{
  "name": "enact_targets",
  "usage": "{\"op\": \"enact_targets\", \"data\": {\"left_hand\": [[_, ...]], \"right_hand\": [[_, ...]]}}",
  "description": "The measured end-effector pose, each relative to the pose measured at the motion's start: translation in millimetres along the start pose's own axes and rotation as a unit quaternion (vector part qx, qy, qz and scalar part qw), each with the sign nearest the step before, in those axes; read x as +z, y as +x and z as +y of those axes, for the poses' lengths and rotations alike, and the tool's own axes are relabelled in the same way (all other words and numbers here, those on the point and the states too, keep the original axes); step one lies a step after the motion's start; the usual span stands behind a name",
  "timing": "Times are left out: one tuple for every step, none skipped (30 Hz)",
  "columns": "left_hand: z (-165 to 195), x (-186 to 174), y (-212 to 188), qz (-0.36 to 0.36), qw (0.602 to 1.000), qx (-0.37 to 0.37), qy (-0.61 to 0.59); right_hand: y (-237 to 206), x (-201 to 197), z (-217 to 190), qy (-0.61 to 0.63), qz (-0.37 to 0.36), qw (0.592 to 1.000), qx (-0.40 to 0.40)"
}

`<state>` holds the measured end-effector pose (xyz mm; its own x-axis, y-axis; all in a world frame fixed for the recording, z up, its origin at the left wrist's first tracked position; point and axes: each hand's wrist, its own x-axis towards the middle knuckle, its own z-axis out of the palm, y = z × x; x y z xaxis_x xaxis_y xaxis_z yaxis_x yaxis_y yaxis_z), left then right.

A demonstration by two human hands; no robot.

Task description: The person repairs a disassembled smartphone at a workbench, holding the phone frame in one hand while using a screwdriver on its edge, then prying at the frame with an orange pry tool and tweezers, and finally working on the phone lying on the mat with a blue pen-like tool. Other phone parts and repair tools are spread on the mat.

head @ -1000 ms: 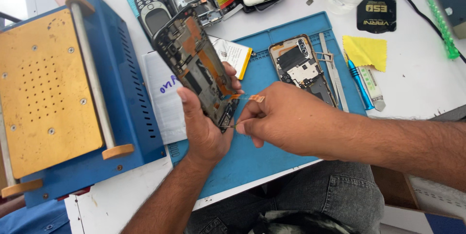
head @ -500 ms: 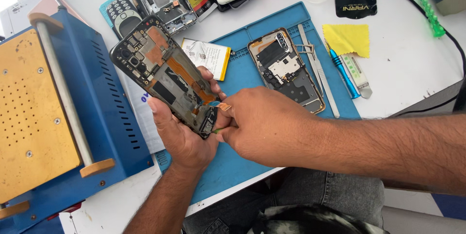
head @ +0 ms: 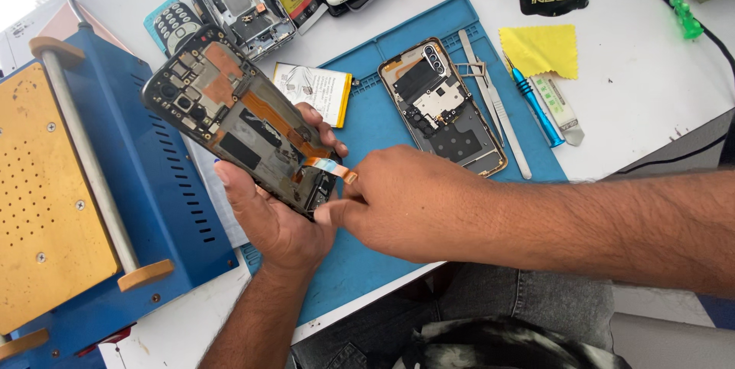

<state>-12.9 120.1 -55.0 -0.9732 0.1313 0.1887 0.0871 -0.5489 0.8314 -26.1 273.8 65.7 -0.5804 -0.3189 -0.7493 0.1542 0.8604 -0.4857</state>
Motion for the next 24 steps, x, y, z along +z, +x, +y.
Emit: {"op": "enact_targets", "data": {"left_hand": [[0, 0, 0, -0.003, 1.0, -0.002, -0.003], [-1, 0, 0, -0.005, 1.0, -0.004, -0.007], [-1, -1, -1, -0.008, 1.0, -0.009, -0.009], [0, -3, -2, -0.007, 1.0, -0.01, -0.005], [2, -5, -3, -0.007, 1.0, -0.011, -0.001], [2, -6, -4, -0.005, 1.0, -0.011, 0.009], [2, -7, -4, -0.005, 1.0, -0.012, 0.011], [2, -7, -4, -0.005, 1.0, -0.012, 0.012], [3, -8, -4, -0.002, 1.0, -0.012, 0.007], [3, -8, -4, 0.0, 1.0, -0.012, 0.004], [3, -8, -3, 0.002, 1.0, -0.012, 0.001], [3, -7, -3, 0.003, 1.0, -0.01, 0.001], [3, -7, -3, 0.005, 1.0, -0.01, 0.003], [3, -7, -3, 0.007, 1.0, -0.01, 0.006], [3, -7, -3, 0.009, 1.0, -0.012, 0.012], [3, -6, -3, 0.012, 1.0, -0.012, 0.015], [2, -5, -2, 0.015, 1.0, -0.011, 0.018], [1, -4, -2, 0.022, 1.0, -0.008, 0.02], [1, -3, -1, 0.024, 0.999, -0.005, 0.025], [1, -2, -1, 0.026, 0.999, -0.003, 0.03], [2, -1, -1, 0.023, 0.999, -0.001, 0.037], [2, 1, -1, 0.023, 0.999, -0.002, 0.037], [1, 3, -1, 0.022, 0.999, -0.002, 0.037], [1, 5, -1, 0.026, 0.999, -0.004, 0.031]], "right_hand": [[1, 0, 1, -0.005, -0.004, 1.0, 0.005], [1, 0, 2, 0.031, 0.008, 0.999, -0.005], [1, 1, 3, 0.065, 0.018, 0.998, -0.015], [3, 2, 3, 0.098, 0.028, 0.994, -0.027], [5, 3, 1, 0.095, 0.025, 0.995, -0.02], [7, 4, 1, 0.094, 0.023, 0.995, -0.014], [8, 4, 1, 0.094, 0.024, 0.995, -0.005], [8, 5, 1, 0.073, 0.037, 0.996, -0.029], [9, 6, 0, 0.051, 0.049, 0.996, -0.054], [9, 7, 0, 0.03, 0.061, 0.995, -0.079], [9, 8, 1, 0.026, 0.066, 0.994, -0.084], [9, 8, 1, 0.022, 0.071, 0.993, -0.089], [9, 9, 2, 0.016, 0.076, 0.992, -0.094], [10, 9, 2, 0.0, 0.071, 0.994, -0.088], [10, 9, 2, -0.016, 0.067, 0.994, -0.082], [10, 9, 2, -0.031, 0.064, 0.995, -0.075], [10, 10, 3, -0.042, 0.071, 0.994, -0.076], [9, 10, 3, -0.053, 0.076, 0.993, -0.077], [9, 11, 3, -0.064, 0.082, 0.991, -0.079], [8, 11, 3, -0.068, 0.085, 0.989, -0.097], [8, 11, 3, -0.072, 0.09, 0.987, -0.115], [6, 11, 4, -0.075, 0.093, 0.984, -0.132], [5, 11, 5, -0.084, 0.097, 0.982, -0.139], [4, 11, 6, -0.094, 0.1, 0.98, -0.146]]}}
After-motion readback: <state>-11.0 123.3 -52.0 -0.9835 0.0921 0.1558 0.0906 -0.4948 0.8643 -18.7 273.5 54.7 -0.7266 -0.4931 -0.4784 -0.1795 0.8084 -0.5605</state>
